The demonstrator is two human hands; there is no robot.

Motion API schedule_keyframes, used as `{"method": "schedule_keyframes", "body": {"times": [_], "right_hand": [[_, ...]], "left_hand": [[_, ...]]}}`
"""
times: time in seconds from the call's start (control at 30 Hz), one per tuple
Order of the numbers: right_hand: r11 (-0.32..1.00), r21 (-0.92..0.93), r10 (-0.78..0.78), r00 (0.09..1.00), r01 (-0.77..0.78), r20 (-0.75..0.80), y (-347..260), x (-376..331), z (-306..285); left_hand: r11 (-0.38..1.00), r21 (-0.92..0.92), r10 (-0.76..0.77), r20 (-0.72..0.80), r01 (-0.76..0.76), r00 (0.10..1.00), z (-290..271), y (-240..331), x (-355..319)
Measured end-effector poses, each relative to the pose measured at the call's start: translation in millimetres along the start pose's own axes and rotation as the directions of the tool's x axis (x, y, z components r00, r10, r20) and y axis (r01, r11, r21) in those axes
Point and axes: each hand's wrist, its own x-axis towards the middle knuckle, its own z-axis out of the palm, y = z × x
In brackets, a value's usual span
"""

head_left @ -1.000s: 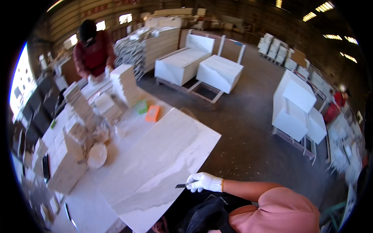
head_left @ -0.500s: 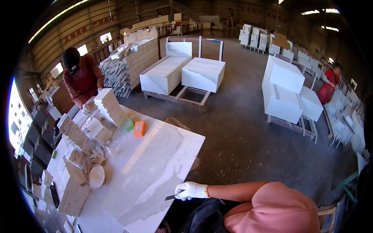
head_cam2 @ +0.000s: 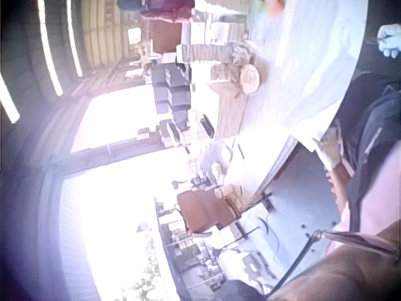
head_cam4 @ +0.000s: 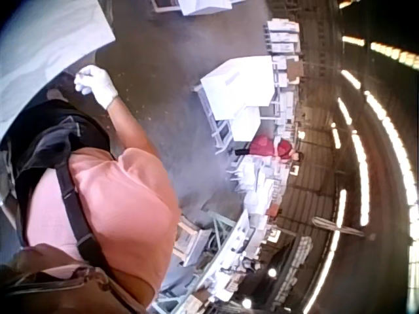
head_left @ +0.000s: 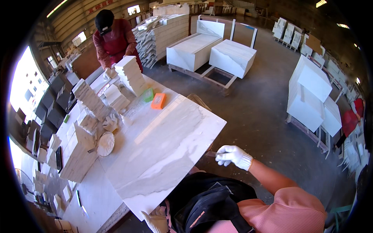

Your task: The person scrapes a white rectangular tile with a small metal scraper, removing residue from the surface. They repeatedly dip the scraper into a small bowl of white powder and continue scraping different areas of the tile.

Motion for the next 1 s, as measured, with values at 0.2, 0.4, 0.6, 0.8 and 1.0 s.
{"method": "schedule_keyframes", "body": {"times": [0.2,0.4,0.6,0.8,1.0], "right_hand": [[0.994,0.109,0.027,0.989,-0.011,-0.146,9.6,9.7,-23.3],[0.92,0.36,-0.086,0.976,0.155,-0.202,0.1,44.4,-21.9],[0.898,0.423,-0.033,0.976,0.123,-0.215,-8.9,52.6,-13.2],[0.893,0.447,0.002,0.991,0.059,-0.135,-13.8,38.6,8.7],[0.88,0.474,0.0,0.998,0.033,-0.069,-1.0,43.3,18.3]], "left_hand": [[0.994,0.045,0.101,-0.171,-0.095,0.98,38.1,-5.4,-1.9],[0.985,0.028,0.175,-0.198,-0.173,0.965,27.3,-10.0,7.0],[0.995,-0.009,0.102,0.07,-0.102,0.992,-12.6,1.6,-3.9],[0.978,0.052,0.207,-0.239,-0.2,0.949,-32.0,16.6,-7.8],[0.983,-0.061,0.17,-0.083,-0.176,0.982,-22.3,41.9,-18.4]]}}
